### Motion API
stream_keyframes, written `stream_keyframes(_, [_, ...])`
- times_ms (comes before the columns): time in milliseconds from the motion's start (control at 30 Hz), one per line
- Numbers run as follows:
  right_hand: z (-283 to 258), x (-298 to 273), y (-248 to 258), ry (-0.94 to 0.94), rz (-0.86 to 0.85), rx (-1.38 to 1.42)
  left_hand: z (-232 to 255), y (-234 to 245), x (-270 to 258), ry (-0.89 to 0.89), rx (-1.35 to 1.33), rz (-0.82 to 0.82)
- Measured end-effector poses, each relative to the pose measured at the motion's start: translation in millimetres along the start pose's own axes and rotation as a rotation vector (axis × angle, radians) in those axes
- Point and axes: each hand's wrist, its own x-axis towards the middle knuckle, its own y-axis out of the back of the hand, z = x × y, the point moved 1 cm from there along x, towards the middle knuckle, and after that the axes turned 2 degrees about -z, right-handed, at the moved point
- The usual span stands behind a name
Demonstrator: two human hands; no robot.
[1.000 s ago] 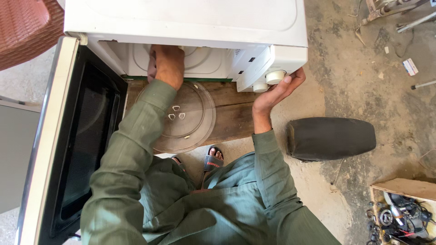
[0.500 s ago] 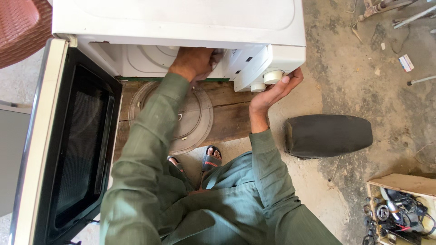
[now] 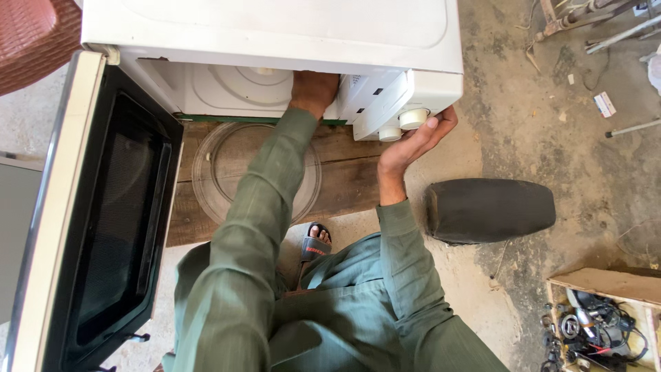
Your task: The person opens a white microwave, removes the glass turntable, and wipes the interior and control panel with a cloth. The turntable is set aside on the wooden surface, and the person continues wiping the inside surfaces and exterior knobs.
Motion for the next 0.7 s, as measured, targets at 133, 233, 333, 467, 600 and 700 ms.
stream_keyframes(133, [-0.3, -0.4, -3.0, 0.014, 0.005, 0.041, -13.4, -12.2, 22.0, 0.118, -0.146, -0.153])
stream_keyframes(233, [-0.5, 0.5, -4.2, 0.026, 0.011, 0.026, -16.2, -3.4, 34.7, 0.215, -0.215, -0.254])
stream_keyframes(333, [-0.7, 1.5, -4.5, 0.016, 0.020, 0.024, -14.9, 13.8, 51.7, 0.237, -0.209, -0.210])
stream_keyframes(467, [-1.5, 0.1, -4.3, 0.004, 0.023, 0.033, -16.7, 29.9, 71.2, 0.251, -0.199, -0.147])
stream_keyframes(600, [-0.9, 0.1, -4.9, 0.003, 0.026, 0.031, -16.1, 30.8, 65.5, 0.257, -0.191, -0.202])
stream_keyframes(700, [-0.6, 1.3, -4.5, 0.010, 0.019, 0.041, -9.8, 39.5, 39.8, 0.254, -0.193, -0.334])
